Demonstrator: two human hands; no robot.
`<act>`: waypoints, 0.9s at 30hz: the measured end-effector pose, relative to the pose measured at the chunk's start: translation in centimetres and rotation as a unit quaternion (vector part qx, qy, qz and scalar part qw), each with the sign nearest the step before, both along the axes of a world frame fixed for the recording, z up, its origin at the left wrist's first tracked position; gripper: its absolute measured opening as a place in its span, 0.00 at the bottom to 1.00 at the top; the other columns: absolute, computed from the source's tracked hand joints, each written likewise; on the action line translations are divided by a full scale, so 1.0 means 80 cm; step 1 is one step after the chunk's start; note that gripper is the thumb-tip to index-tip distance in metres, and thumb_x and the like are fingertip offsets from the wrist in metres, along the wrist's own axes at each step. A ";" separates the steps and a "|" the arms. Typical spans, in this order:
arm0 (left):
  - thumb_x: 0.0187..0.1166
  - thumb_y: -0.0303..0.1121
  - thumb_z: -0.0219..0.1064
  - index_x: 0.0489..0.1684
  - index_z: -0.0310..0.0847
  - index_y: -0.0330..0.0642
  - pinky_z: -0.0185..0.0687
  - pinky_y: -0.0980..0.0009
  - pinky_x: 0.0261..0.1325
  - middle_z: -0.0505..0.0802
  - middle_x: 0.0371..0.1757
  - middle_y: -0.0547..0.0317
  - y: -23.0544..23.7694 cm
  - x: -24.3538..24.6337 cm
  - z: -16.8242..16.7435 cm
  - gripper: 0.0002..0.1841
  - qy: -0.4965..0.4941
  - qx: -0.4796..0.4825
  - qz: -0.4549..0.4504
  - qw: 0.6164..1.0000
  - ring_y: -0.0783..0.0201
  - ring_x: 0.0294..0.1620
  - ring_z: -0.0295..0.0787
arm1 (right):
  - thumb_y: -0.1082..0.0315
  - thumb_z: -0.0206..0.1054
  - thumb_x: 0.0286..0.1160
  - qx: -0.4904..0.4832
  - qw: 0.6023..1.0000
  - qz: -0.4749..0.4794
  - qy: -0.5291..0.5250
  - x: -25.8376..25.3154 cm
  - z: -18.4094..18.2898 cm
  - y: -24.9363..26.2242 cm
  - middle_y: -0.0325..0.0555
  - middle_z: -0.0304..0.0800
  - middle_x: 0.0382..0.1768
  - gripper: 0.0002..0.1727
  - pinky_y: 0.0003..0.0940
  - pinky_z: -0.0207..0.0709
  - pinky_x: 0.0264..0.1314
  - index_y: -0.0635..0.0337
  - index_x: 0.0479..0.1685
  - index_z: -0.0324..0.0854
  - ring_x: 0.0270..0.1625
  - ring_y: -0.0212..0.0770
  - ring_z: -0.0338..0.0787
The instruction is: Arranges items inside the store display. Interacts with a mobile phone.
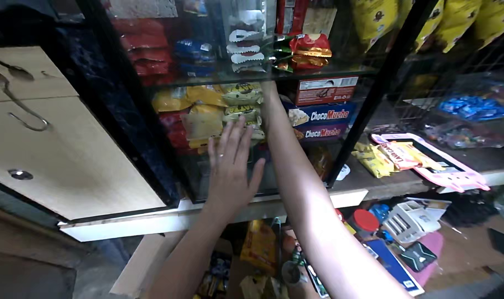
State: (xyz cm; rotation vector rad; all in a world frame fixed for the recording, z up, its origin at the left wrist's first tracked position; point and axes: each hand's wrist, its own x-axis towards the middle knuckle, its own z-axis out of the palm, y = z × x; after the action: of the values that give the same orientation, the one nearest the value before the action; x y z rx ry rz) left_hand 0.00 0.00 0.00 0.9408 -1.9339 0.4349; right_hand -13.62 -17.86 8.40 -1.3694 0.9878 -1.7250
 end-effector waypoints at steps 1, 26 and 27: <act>0.87 0.49 0.55 0.87 0.63 0.35 0.40 0.30 0.86 0.63 0.92 0.44 -0.011 -0.010 0.002 0.34 -0.013 0.004 0.018 1.000 0.42 0.94 0.50 | 0.62 0.45 0.96 0.016 1.000 0.016 0.004 0.002 -0.002 0.001 0.53 0.72 0.81 0.25 0.32 0.70 0.80 0.64 0.85 0.63 0.79 0.36 0.75; 0.88 0.52 0.50 0.93 0.52 0.37 0.27 0.24 0.83 0.55 0.94 0.41 -0.060 -0.035 -0.022 0.38 -0.007 -0.053 0.129 0.990 0.37 0.95 0.41 | 0.73 0.44 0.93 -0.003 0.977 -0.012 0.211 0.010 0.021 0.091 0.68 0.77 0.75 0.22 0.44 0.62 0.84 0.77 0.76 0.72 0.81 0.54 0.74; 0.88 0.52 0.51 0.93 0.52 0.37 0.27 0.24 0.83 0.55 0.94 0.41 -0.059 -0.036 -0.021 0.38 -0.004 -0.050 0.128 0.990 0.37 0.95 0.40 | 0.71 0.46 0.94 0.022 0.988 -0.003 0.153 0.009 0.022 0.094 0.67 0.79 0.73 0.21 0.45 0.65 0.81 0.76 0.73 0.74 0.77 0.53 0.76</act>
State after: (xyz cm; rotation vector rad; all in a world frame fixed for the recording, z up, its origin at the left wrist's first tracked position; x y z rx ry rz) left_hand -2.89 -4.73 -1.72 1.1271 -1.7872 0.6795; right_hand -12.89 -10.36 10.13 -1.6356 1.1901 -1.5141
